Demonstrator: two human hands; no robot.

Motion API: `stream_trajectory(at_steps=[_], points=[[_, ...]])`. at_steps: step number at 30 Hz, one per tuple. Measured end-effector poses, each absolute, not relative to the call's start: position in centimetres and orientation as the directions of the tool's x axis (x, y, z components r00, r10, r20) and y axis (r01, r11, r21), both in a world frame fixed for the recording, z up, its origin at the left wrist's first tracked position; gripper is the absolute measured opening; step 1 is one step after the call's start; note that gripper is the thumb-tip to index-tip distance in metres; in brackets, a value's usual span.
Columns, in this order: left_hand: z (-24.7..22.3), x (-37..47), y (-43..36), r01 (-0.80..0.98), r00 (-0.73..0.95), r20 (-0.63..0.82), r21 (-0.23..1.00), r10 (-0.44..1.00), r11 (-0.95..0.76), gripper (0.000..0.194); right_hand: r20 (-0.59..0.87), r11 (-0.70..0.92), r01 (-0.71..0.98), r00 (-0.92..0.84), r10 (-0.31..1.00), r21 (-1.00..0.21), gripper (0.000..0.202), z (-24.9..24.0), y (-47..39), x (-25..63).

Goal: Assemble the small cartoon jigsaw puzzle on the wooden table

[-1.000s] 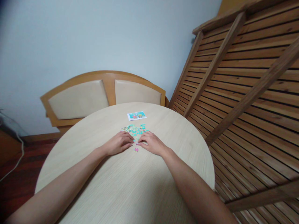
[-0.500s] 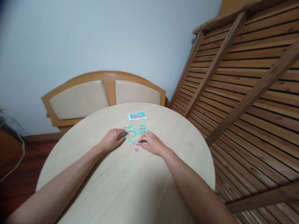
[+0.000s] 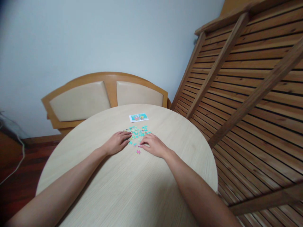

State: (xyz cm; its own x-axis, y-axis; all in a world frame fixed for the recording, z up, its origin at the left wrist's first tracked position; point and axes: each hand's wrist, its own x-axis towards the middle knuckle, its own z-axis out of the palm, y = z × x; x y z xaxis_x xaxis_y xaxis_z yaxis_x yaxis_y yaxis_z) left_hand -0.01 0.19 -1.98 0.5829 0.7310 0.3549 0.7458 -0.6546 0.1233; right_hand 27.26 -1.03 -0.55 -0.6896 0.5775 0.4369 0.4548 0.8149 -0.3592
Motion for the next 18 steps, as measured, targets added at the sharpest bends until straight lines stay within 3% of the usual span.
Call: stream_trajectory(at_steps=[18], points=[[-0.3, 0.2, -0.4, 0.772, 0.565, 0.344, 0.099, 0.749, -0.628, 0.026, 0.436, 0.813, 0.452, -0.688, 0.58, -0.368, 0.011, -0.6, -1.0, 27.3]])
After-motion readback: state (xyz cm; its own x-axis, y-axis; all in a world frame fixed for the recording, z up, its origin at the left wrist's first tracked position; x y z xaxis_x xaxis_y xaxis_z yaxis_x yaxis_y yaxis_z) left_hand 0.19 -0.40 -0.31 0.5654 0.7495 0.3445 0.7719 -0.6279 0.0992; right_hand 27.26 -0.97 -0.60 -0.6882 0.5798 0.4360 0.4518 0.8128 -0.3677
